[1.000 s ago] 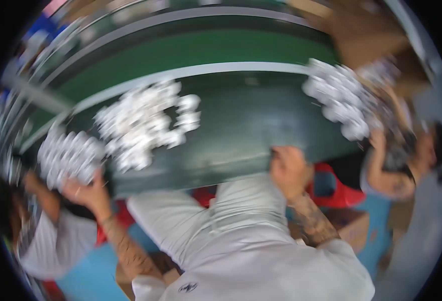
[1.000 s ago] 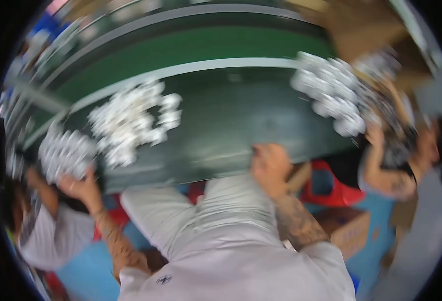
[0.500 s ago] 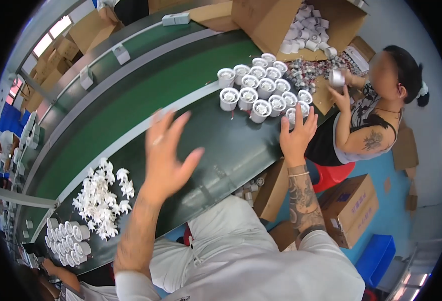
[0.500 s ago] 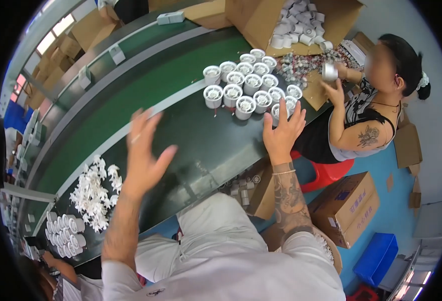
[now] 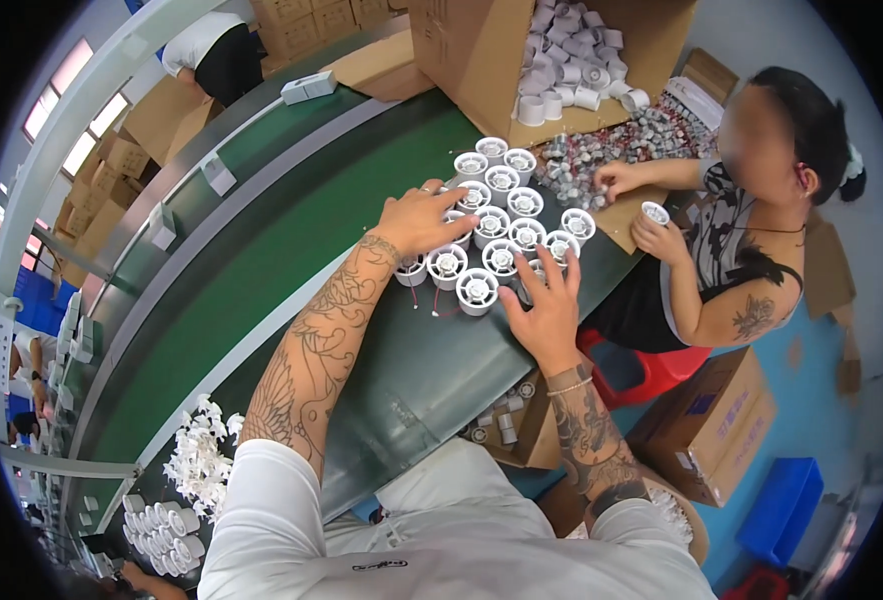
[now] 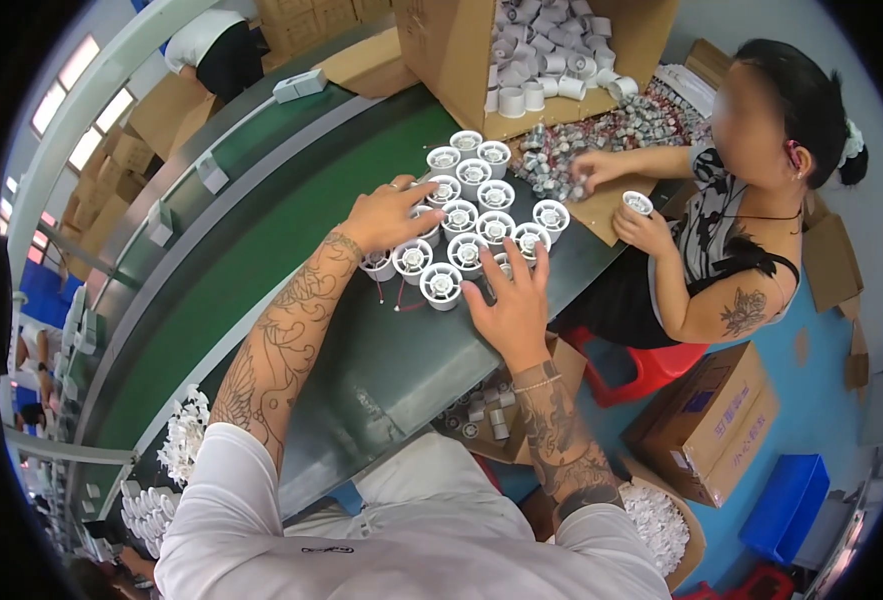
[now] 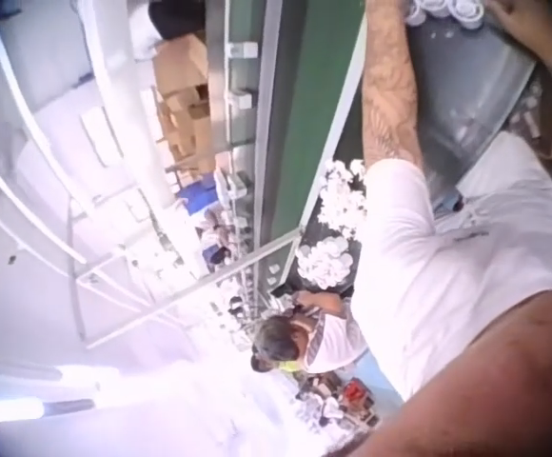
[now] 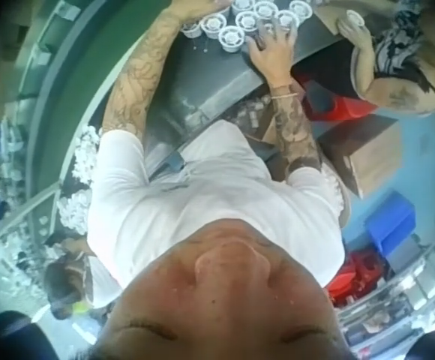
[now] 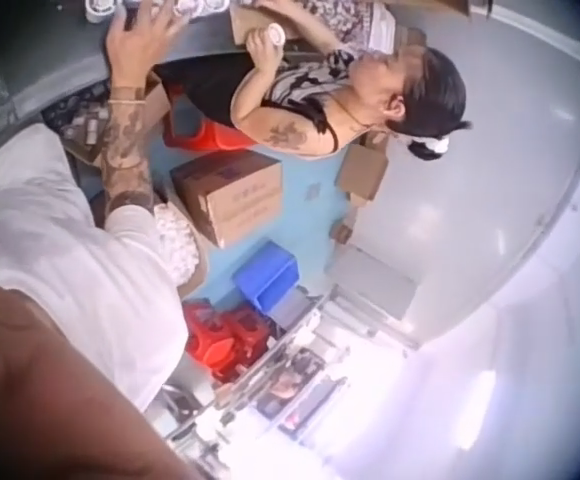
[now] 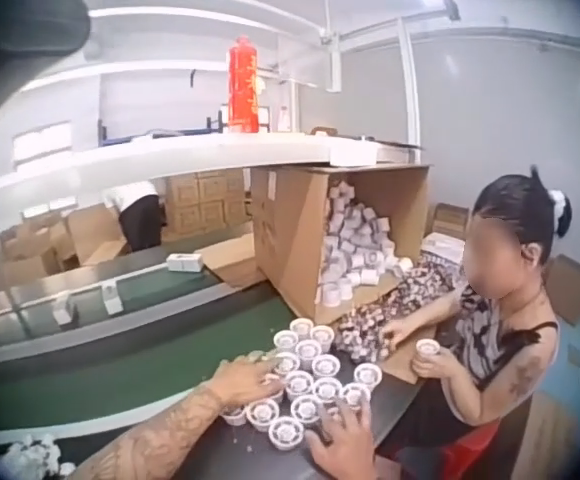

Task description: The person assembles small white plastic components into white plastic cylindrical containers by hand on a factory assembly line.

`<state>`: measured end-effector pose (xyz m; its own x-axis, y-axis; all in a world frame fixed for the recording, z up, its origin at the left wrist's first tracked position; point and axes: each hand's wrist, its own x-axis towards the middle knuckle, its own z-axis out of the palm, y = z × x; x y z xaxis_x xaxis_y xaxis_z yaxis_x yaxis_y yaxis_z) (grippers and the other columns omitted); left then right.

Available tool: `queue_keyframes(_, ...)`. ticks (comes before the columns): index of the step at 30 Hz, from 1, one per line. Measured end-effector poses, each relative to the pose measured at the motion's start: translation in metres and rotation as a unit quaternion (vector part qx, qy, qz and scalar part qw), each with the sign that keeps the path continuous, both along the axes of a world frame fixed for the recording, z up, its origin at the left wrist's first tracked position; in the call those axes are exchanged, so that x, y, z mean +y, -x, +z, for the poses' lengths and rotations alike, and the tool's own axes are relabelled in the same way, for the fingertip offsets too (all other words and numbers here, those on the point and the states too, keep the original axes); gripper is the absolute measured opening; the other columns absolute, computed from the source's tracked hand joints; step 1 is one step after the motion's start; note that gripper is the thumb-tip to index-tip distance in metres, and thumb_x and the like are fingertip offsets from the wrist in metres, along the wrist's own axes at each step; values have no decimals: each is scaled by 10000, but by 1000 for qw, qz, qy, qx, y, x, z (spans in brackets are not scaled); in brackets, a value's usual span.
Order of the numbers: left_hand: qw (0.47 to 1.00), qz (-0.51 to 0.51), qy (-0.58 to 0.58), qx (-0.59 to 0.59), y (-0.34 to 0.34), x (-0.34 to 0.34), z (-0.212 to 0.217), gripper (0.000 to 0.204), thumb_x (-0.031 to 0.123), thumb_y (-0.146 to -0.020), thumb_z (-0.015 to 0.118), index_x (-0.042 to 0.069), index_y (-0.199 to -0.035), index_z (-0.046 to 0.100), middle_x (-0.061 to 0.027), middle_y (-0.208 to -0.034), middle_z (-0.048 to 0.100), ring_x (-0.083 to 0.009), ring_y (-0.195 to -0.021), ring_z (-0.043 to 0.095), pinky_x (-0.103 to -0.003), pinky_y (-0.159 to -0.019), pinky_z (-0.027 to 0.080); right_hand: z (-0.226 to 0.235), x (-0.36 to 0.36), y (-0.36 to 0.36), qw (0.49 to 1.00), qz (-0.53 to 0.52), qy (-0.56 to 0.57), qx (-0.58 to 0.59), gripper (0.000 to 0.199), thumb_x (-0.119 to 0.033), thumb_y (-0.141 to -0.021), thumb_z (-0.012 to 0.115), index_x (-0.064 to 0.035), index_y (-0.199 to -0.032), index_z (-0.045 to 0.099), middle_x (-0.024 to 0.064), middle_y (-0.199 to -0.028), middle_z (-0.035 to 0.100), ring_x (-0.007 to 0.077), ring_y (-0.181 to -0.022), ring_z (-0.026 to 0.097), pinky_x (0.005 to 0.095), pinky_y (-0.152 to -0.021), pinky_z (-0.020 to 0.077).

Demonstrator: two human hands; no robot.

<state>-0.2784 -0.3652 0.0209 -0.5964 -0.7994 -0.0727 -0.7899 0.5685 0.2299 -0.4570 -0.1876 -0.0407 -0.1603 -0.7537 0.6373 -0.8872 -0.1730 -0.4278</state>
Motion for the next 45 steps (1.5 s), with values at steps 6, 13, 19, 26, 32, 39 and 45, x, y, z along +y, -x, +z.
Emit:
queue_keyframes(6,995,-10,88,40,-15,25,-10,605,595,-888,539,216,-1359,550,-82,-1338,550,-308,-1181,553,-488,-953,393,-1,1,-14,998,61,-7,-2,383,-262,-785,760,-152,-1144,690,177,-1274,555,505,-1284,357,539,-1014,404)
queue_keyframes(13,991,-28,109,71,-59,77,-14,563,552,-881,578,215,-1331,581,-114,-1357,544,-319,-1150,567,-468,-963,388,3,29,-73,988,152,-35,-14,390,-209,-762,756,-148,-1142,699,184,-1302,496,497,-1289,347,567,-1051,354)
queue_keyframes(19,993,4,93,68,-106,102,-12,543,519,-904,571,219,-1356,566,-149,-1382,523,-345,-1190,538,-453,-1014,358,4,36,-106,978,206,-31,-27,365,-194,-774,749,-145,-1133,706,210,-1310,479,508,-1324,312,581,-1063,334)
queue_keyframes(26,989,4,124,76,-142,123,-17,589,571,-912,531,219,-1384,537,-157,-1456,459,-369,-1335,422,-541,-1114,264,7,74,-109,983,175,3,-58,450,-246,-826,650,-113,-1256,638,225,-1459,378,522,-1374,247,614,-1107,207)
queue_keyframes(32,983,49,130,118,-157,147,1,602,523,-893,590,191,-1391,526,-160,-1465,446,-391,-1347,399,-558,-1114,260,8,77,-100,969,233,-69,-30,608,-349,-806,694,-150,-1364,553,230,-1503,328,516,-1396,223,645,-1111,171)
queue_keyframes(39,974,33,163,156,-124,262,18,614,495,-795,708,215,-1325,577,-150,-1440,453,-407,-1382,325,-649,-1115,194,51,-69,-14,993,12,0,120,488,-372,-914,605,-177,-1359,558,232,-1425,451,474,-1333,367,569,-1110,259)
queue_keyframes(45,939,93,170,284,-143,336,-34,470,252,-708,782,112,-1140,660,-146,-1332,521,-406,-1303,428,-622,-1093,266,58,-181,3,966,-11,-194,174,623,-636,-902,452,-304,-1428,487,164,-1520,361,440,-1377,343,660,-1101,191)
